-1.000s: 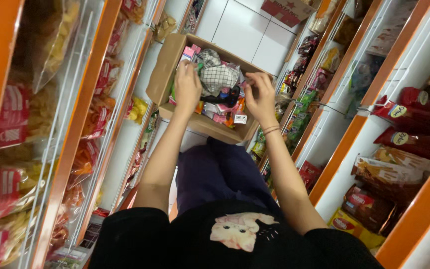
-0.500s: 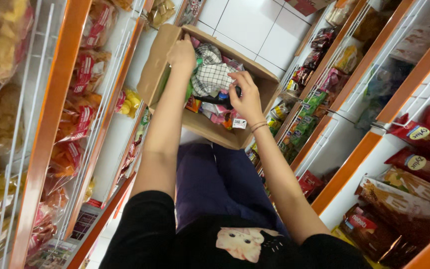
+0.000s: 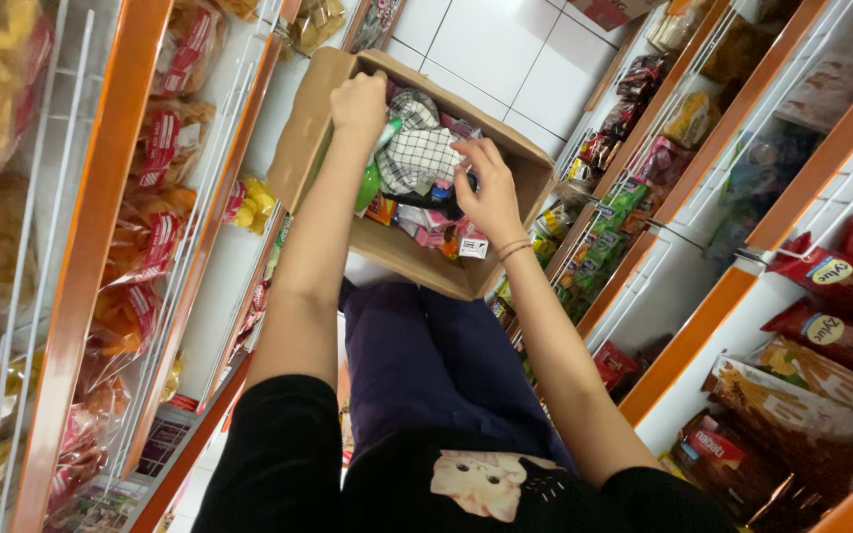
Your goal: The person takes a milk carton from a shelf, wipes it with a cloth, and scans the barcode with a handheld scanner before placing it into a box.
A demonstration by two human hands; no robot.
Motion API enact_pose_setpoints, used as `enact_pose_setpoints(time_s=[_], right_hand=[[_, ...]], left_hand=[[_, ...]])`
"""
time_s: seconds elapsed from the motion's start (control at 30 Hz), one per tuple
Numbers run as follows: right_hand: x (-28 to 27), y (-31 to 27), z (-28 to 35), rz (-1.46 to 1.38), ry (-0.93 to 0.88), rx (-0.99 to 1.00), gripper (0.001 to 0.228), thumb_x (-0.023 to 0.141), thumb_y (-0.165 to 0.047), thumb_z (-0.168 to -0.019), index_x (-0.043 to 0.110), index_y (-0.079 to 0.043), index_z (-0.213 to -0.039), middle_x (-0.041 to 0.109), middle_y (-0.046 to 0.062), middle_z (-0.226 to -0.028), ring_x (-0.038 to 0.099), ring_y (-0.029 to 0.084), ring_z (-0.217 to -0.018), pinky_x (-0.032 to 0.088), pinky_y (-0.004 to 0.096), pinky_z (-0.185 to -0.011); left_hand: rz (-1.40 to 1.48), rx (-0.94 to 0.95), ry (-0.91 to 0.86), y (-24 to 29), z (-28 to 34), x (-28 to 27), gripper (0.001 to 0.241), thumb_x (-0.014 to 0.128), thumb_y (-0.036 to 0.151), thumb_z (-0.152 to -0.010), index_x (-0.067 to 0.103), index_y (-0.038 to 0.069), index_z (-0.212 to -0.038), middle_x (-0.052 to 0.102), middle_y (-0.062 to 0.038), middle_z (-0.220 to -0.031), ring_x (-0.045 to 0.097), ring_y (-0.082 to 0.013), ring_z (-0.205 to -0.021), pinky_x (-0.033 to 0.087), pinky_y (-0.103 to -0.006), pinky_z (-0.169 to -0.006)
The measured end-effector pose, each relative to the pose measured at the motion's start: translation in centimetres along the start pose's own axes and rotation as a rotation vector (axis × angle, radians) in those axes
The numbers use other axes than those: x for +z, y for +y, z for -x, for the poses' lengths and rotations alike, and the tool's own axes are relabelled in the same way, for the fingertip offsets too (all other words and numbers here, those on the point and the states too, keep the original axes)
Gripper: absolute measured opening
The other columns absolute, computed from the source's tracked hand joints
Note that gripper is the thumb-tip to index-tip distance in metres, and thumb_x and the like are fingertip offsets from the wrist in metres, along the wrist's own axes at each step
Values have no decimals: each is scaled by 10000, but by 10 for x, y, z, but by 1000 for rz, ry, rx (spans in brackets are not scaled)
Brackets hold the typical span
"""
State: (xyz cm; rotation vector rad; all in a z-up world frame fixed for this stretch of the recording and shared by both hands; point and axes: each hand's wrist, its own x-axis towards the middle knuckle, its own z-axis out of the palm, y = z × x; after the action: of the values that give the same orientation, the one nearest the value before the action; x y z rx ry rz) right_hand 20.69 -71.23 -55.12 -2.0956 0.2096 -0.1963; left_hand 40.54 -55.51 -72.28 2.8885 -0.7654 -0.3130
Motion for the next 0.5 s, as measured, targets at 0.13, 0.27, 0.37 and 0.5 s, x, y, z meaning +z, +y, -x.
enact_pose_setpoints(time_s=[0.13,0.27,0.37,0.5], right_hand=[[6,2,-1,-46,8,24,306,635,39,-900,656,-17,-1200,625,139,-1134,692,251,-929,561,351,-860],[12,-3,-10,-61,14,46,371,642,38,-905,645,-32,-1270,635,130,-1176,701,244,-978,570,342,-896],[18,-11,-13,-38,18,-73,638,723,5,-837,491,4,-1432,555,197,-1297,611,329,-1149,502,377,-1007],[33,-10,-12,-45,19,-214,1019,807,-58,-735,234,49,-1570,376,287,-1476,394,444,-1372,323,457,-1150]], left_hand=[[136,-8,21,4,19,-45,357,765,97,-757,655,74,-1096,711,-189,-927,713,-406,-856,566,-519,-683],[458,59,347,21,61,-115,438,810,107,-737,665,81,-1149,677,-176,-976,696,-396,-843,551,-498,-695],[583,120,552,45,96,-161,430,812,85,-762,656,92,-1162,643,-142,-1002,680,-352,-900,554,-457,-769],[901,-18,408,85,127,-184,356,824,87,-761,698,53,-1093,676,-118,-926,666,-247,-762,545,-360,-683]])
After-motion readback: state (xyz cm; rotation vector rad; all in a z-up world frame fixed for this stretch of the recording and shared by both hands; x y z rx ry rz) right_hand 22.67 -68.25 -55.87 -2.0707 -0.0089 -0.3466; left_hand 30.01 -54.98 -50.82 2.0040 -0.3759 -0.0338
